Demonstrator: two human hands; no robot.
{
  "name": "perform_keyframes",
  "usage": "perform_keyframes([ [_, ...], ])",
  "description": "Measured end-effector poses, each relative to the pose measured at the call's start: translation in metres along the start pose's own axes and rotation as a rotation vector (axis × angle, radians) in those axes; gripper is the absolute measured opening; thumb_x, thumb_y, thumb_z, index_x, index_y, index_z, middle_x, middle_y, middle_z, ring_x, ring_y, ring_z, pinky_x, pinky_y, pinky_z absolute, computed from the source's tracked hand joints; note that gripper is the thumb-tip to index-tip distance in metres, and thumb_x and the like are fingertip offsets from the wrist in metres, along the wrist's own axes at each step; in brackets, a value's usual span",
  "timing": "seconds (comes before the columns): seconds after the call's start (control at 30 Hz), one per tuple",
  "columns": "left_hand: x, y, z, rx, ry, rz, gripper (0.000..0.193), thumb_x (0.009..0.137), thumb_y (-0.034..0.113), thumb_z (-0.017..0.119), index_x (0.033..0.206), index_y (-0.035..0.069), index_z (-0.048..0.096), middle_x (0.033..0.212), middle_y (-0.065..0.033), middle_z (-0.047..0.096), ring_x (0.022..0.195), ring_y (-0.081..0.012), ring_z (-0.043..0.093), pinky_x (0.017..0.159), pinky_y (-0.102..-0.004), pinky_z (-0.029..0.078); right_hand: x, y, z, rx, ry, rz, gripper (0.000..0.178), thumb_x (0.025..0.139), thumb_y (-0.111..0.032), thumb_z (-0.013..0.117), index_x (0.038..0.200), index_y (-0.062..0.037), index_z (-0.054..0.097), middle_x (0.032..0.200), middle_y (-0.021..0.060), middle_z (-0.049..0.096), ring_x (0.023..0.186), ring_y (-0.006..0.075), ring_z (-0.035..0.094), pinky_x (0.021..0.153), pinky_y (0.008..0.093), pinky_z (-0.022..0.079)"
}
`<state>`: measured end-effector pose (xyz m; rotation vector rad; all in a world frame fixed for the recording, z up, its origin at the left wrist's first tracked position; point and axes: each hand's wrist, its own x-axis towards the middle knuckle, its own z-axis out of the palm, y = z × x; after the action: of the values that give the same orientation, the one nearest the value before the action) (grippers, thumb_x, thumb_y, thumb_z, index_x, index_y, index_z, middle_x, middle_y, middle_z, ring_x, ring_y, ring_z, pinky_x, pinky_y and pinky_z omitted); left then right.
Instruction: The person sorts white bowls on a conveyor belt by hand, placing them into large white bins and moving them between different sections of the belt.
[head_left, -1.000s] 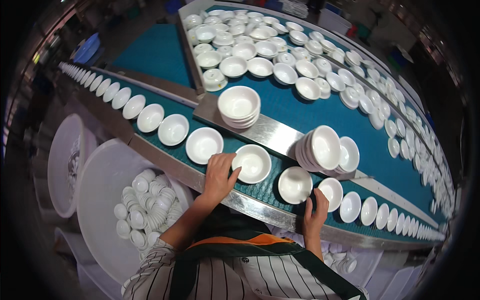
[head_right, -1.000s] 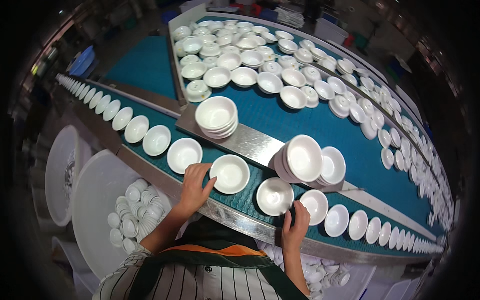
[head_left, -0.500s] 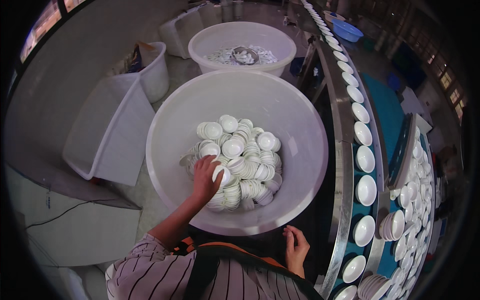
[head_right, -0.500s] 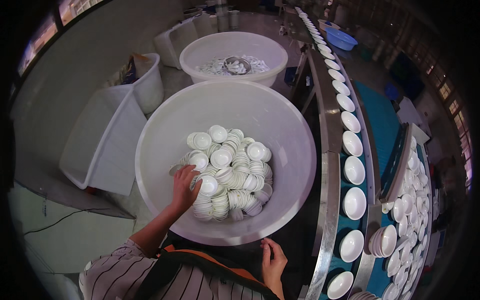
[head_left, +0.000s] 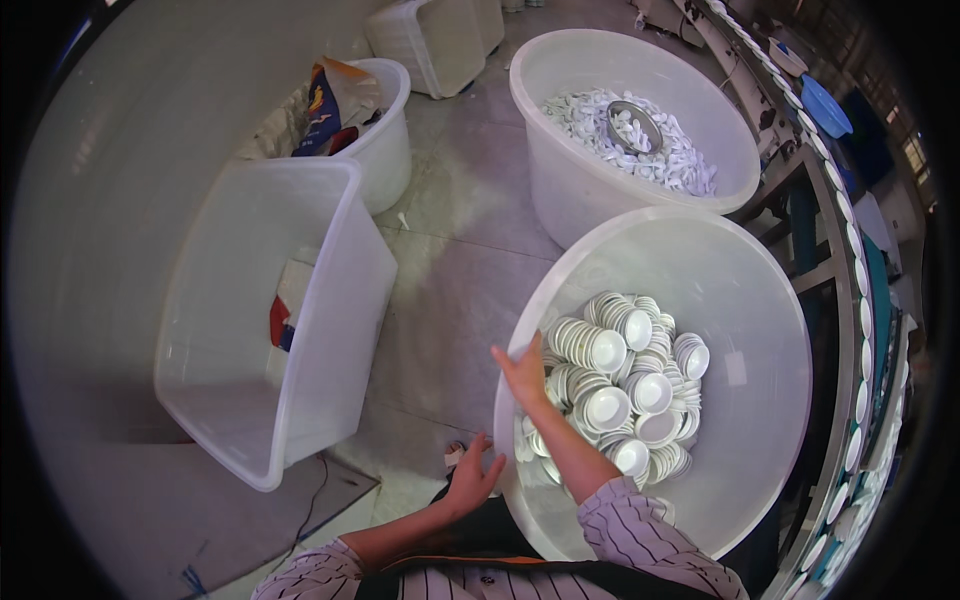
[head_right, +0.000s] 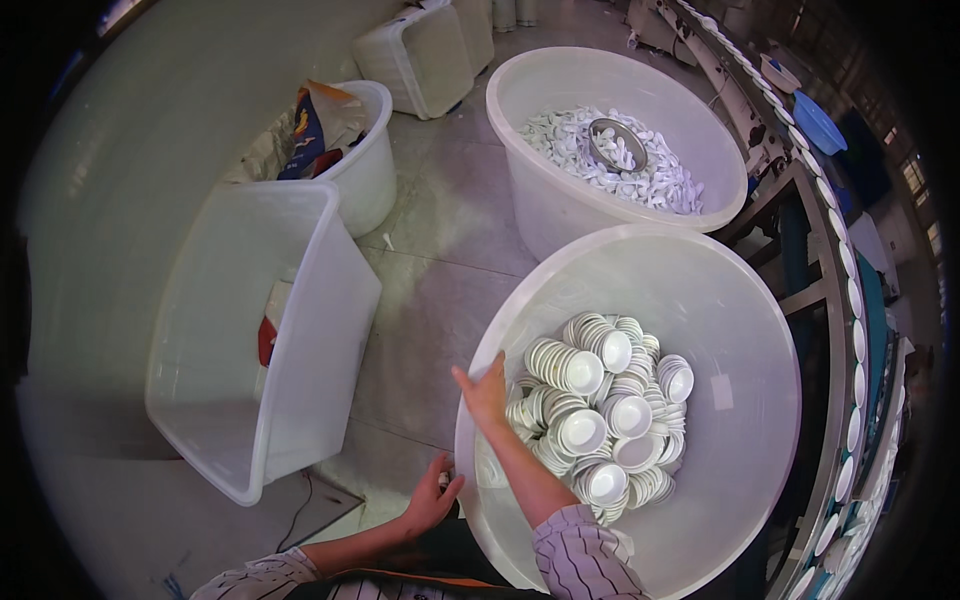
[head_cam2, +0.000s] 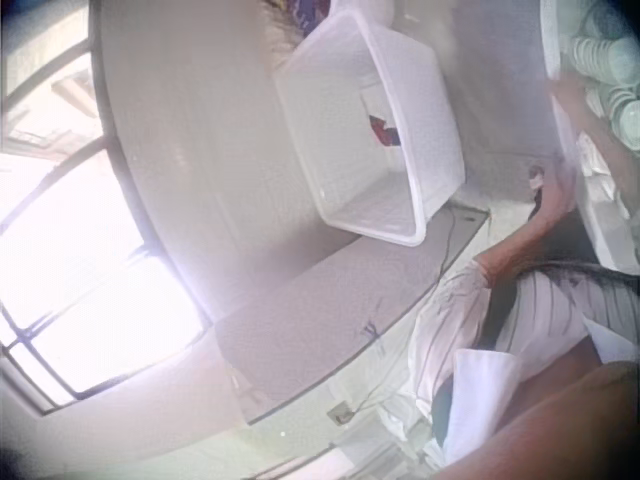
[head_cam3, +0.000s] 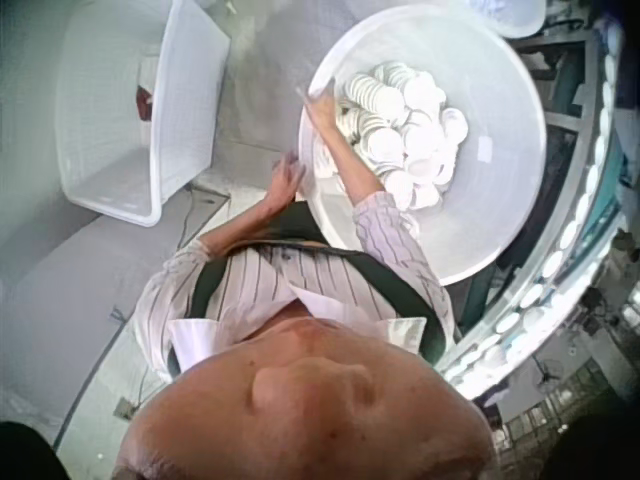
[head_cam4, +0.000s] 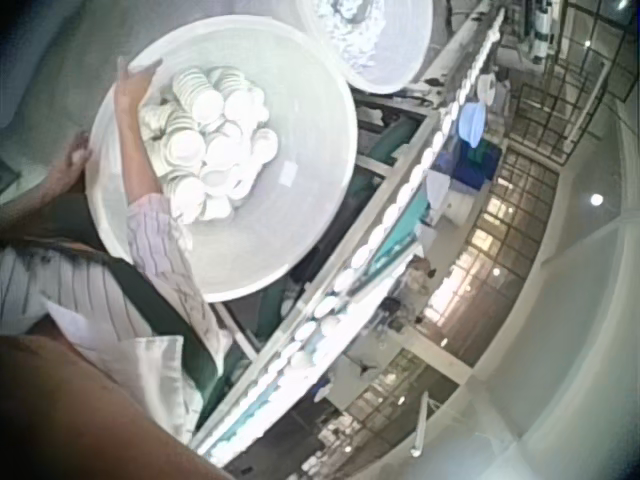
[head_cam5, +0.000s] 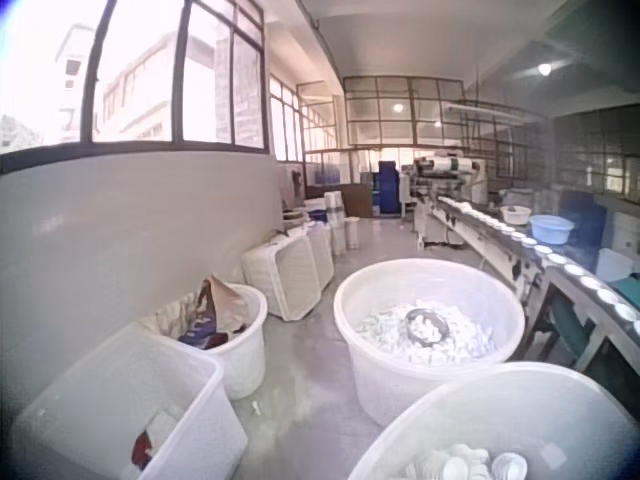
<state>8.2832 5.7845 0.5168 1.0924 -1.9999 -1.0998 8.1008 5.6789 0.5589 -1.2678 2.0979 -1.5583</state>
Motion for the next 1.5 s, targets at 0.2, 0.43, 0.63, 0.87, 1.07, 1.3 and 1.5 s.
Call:
perform_keyframes([
  [0.2, 0.254, 0.001, -0.156, 0.426, 0.042, 0.426, 0.03, 0.079, 0.016, 0.065, 0.104, 0.002, 0.057, 0.097, -0.0185, 0.06, 0.093, -0.0381, 0.055, 0.083, -0.0446, 0.043, -0.028, -0.027, 0.03, 0.036, 0.077, -0.026, 0.08, 0.078, -0.019, 0.068, 0.138, 0.0104, 0.024, 0.128, 0.0316, 0.042, 0.119, 0.0438, 0.043, 0.101, 0.0441, 0.035],
  [0.43, 0.583, -0.025, -0.293, 0.672, 0.12, 0.439, 0.024, 0.072, 0.015, 0.068, 0.093, 0.006, 0.059, 0.094, -0.0158, 0.06, 0.093, -0.0368, 0.055, 0.081, -0.046, 0.042, 0.039, -0.069, 0.022, 0.088, -0.086, 0.564, 0.042, 0.086, -0.016, 0.056, 0.125, -0.0017, 0.048, 0.1, 0.02, 0.06, 0.096, 0.0325, 0.058, 0.088, 0.0382, 0.044],
  [0.63, 0.736, -0.007, -0.428, 0.79, 0.254, 0.542, 0.026, 0.069, 0.002, 0.065, 0.093, 0.002, 0.055, 0.104, -0.0182, 0.057, 0.098, -0.0375, 0.052, 0.086, -0.0472, 0.04, 0.288, -0.171, -0.051, -0.413, -0.605, 0.487, 0.029, 0.089, -0.02, 0.058, 0.114, -0.0049, 0.058, 0.092, 0.0117, 0.065, 0.088, 0.0256, 0.064, 0.08, 0.0373, 0.048],
  [0.87, 1.187, 0.22, -0.396, 0.648, 0.049, 0.937, 0.031, 0.073, 0.008, 0.069, 0.1, -0.001, 0.057, 0.104, -0.0189, 0.058, 0.104, -0.0398, 0.051, 0.09, -0.0456, 0.04, 0.674, -0.291, 0.001, 0.035, 0.024, 0.196, 0.025, 0.089, -0.015, 0.061, 0.112, -0.0066, 0.06, 0.094, 0.0137, 0.066, 0.081, 0.0252, 0.068, 0.07, 0.0329, 0.053],
  [1.07, 1.443, 0.5, -0.216, 0.221, -0.415, 1.338, 0.029, 0.078, 0.012, 0.067, 0.104, 0.002, 0.058, 0.105, -0.0169, 0.06, 0.1, -0.0358, 0.055, 0.087, -0.0417, 0.044, 0.882, -0.29, 0.01, 0.144, 0.362, 0.435, 0.024, 0.088, -0.008, 0.061, 0.112, -0.0047, 0.061, 0.092, 0.013, 0.068, 0.082, 0.0212, 0.068, 0.07, 0.03, 0.054],
  [1.3, 1.751, 0.418, -0.306, 0.469, -0.243, 0.766, 0.027, 0.078, 0.02, 0.07, 0.098, 0.003, 0.062, 0.088, -0.0149, 0.066, 0.085, -0.0343, 0.062, 0.075, -0.0426, 0.05, 1.367, -0.339, -0.057, 0.075, 0.271, -0.118, 0.033, 0.088, -0.01, 0.059, 0.12, -0.0048, 0.054, 0.102, 0.0133, 0.064, 0.085, 0.0211, 0.066, 0.073, 0.0307, 0.052],
  [1.5, 1.974, 0.603, -0.151, 0.23, -0.301, 0.978, 0.024, 0.079, 0.016, 0.07, 0.097, 0.003, 0.062, 0.085, -0.0152, 0.065, 0.081, -0.0321, 0.063, 0.072, -0.0397, 0.05, 1.63, -0.322, -0.171, -0.061, 0.513, -0.152, 0.032, 0.088, -0.008, 0.059, 0.12, -0.0056, 0.055, 0.102, 0.0129, 0.064, 0.084, 0.0215, 0.066, 0.074, 0.0302, 0.052],
])
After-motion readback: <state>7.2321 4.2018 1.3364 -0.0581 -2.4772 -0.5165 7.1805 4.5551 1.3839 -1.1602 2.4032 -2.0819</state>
